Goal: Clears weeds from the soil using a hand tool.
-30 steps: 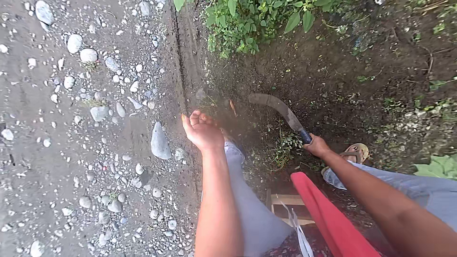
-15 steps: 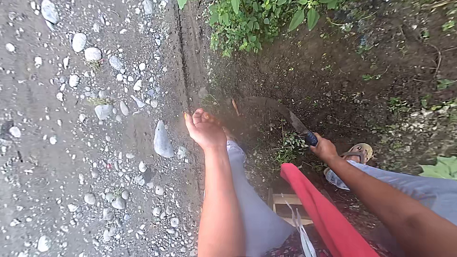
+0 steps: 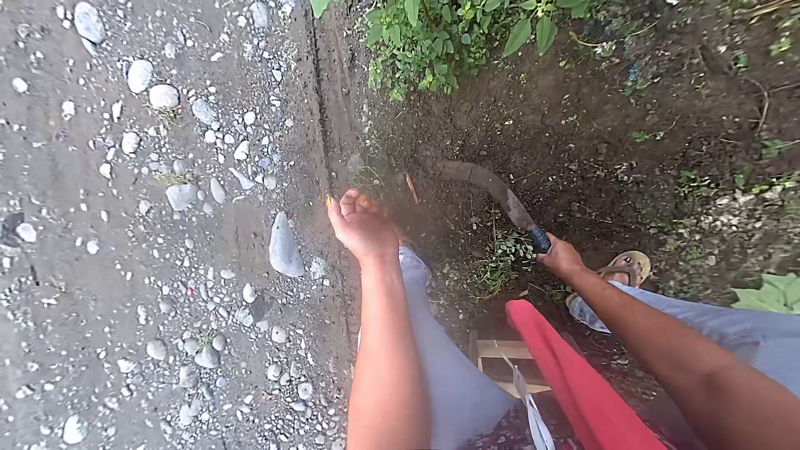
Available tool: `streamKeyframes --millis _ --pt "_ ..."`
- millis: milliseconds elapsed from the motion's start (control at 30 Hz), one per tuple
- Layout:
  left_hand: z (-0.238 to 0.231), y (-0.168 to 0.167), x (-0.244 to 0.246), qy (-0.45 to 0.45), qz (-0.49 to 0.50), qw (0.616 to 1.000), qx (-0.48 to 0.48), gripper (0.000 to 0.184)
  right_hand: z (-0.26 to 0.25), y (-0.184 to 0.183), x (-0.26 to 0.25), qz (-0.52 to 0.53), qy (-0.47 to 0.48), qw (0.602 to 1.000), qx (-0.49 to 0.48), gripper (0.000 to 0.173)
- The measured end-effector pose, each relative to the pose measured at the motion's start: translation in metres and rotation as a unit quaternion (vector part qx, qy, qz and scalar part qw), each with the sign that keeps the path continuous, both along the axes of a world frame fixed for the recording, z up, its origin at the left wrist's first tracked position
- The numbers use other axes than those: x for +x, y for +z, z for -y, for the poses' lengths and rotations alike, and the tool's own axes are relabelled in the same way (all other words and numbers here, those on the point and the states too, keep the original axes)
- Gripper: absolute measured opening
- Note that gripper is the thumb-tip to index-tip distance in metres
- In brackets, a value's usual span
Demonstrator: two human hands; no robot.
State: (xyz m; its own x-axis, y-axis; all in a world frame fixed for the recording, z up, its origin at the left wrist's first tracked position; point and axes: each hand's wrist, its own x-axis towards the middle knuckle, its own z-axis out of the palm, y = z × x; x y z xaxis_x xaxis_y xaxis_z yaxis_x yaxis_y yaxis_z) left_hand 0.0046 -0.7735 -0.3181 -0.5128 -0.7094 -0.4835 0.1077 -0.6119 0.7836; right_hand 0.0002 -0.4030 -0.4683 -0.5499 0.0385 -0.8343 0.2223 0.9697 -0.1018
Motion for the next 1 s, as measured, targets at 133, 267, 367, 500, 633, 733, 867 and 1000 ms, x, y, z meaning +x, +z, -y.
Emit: streamKeyframes --millis 133,267,367,500,633,733,867,1000 --pt "-0.001 0.000 -0.001 0.000 0.002 1.000 -0.001 0.061 -0.038 -0.002 -0.004 0.103 0.161 0.980 0.061 0.050" --pt "0.001 -0.001 0.002 -0.005 -0.011 1.000 0.002 0.062 -0.066 0.019 -0.036 0.088 0.199 0.975 0.055 0.044" --pt "0.000 0.001 0.002 -0.006 -0.015 1.000 0.004 0.063 -0.051 0.025 -0.048 0.040 0.114 0.992 0.026 0.046" --pt "-0.001 -0.001 0.000 -0.002 -0.003 1.000 0.002 0.061 -0.003 -0.004 -0.033 -0.016 -0.081 0.994 -0.073 0.054" --pt "-0.003 -0.003 -0.002 -0.002 0.010 1.000 0.004 0.060 -0.012 -0.024 -0.014 0.065 0.047 0.997 0.006 0.054" --pt "-0.003 -0.003 -0.003 -0.007 0.005 1.000 0.009 0.060 -0.047 -0.015 -0.017 0.090 0.174 0.978 0.073 0.050" --pt "-0.006 -0.002 -0.002 -0.013 -0.004 1.000 0.013 0.061 -0.061 0.003 -0.029 0.046 0.113 0.992 0.042 0.050" --pt "-0.007 -0.001 -0.004 -0.021 0.001 1.000 0.009 0.061 -0.039 0.004 -0.026 -0.023 -0.053 0.998 -0.036 0.053"
